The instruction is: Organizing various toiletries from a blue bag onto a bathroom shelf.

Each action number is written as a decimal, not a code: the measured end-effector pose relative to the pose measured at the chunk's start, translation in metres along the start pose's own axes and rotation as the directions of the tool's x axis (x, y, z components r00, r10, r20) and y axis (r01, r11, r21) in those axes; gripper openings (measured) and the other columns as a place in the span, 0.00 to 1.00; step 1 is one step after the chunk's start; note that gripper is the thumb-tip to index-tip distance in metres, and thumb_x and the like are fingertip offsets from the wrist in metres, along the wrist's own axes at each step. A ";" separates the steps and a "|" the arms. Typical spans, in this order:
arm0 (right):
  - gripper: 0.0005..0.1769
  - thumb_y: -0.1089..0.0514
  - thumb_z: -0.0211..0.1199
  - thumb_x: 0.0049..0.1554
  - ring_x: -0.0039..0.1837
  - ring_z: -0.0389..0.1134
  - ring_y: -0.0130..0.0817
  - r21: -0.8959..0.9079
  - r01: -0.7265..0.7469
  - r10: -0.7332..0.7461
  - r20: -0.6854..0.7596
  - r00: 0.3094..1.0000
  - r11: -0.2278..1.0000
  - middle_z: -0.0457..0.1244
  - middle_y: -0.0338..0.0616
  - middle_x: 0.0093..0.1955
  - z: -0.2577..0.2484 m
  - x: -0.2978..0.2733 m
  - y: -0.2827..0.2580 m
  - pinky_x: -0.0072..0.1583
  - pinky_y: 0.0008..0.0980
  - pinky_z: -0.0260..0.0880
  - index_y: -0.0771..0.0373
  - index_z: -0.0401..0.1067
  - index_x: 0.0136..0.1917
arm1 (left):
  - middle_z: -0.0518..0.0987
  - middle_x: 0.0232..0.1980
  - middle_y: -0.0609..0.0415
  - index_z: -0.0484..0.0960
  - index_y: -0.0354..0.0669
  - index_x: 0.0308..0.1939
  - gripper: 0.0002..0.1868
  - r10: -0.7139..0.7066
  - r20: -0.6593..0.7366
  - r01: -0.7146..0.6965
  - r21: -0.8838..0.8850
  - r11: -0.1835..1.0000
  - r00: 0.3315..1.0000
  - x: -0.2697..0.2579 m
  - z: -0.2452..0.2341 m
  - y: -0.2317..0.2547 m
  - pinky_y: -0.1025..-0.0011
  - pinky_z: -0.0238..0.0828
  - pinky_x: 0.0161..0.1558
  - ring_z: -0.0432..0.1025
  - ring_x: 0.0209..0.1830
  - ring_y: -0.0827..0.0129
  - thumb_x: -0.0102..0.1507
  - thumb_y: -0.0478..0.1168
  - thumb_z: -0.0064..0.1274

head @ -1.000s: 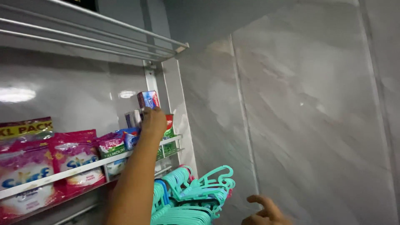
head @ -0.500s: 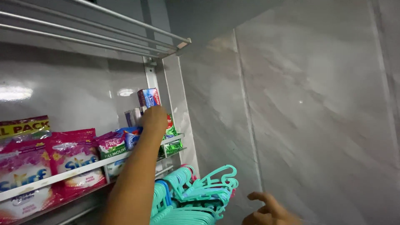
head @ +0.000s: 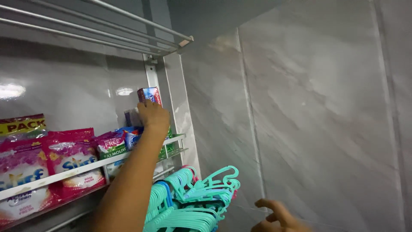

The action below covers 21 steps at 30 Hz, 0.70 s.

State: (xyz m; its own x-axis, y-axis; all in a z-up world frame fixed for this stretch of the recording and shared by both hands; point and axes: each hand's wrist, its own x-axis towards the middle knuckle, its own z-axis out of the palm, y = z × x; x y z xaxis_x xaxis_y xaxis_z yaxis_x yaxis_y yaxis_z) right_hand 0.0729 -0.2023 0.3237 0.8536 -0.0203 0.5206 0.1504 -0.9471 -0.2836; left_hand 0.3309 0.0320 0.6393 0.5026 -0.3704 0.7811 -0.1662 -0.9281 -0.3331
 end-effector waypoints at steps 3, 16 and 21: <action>0.13 0.48 0.67 0.58 0.69 0.68 0.31 0.084 -0.248 0.245 0.039 0.969 0.965 0.57 0.27 0.76 0.010 -0.005 0.009 0.70 0.35 0.68 0.39 0.83 0.56 | 0.78 0.64 0.46 0.86 0.50 0.56 0.17 0.019 0.047 -0.017 -0.046 0.999 0.999 0.005 0.007 0.000 0.50 0.60 0.62 0.68 0.67 0.50 0.68 0.46 0.47; 0.32 0.49 0.69 0.54 0.72 0.68 0.34 0.443 -0.390 0.461 -0.061 0.885 0.807 0.66 0.39 0.70 0.034 -0.022 0.062 0.70 0.42 0.72 0.49 0.70 0.72 | 0.75 0.69 0.43 0.84 0.43 0.59 0.28 -0.225 0.357 0.377 -0.444 0.813 0.907 0.014 -0.008 -0.013 0.52 0.72 0.61 0.72 0.68 0.50 0.57 0.49 0.67; 0.30 0.51 0.68 0.55 0.70 0.70 0.35 0.472 -0.337 0.401 -0.039 0.915 0.815 0.65 0.42 0.67 0.043 -0.031 0.060 0.70 0.44 0.73 0.49 0.70 0.72 | 0.69 0.71 0.43 0.82 0.46 0.60 0.30 -0.067 0.099 0.085 -0.199 0.976 0.993 -0.004 -0.008 -0.008 0.55 0.62 0.60 0.59 0.72 0.49 0.58 0.56 0.63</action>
State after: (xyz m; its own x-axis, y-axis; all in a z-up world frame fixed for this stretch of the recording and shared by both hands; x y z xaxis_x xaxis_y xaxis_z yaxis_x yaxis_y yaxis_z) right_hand 0.0771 -0.2451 0.2559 0.8221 -0.4106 0.3944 0.0706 -0.6138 -0.7863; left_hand 0.3235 0.0403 0.6429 0.5942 -0.3022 0.7454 -0.2882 -0.9452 -0.1535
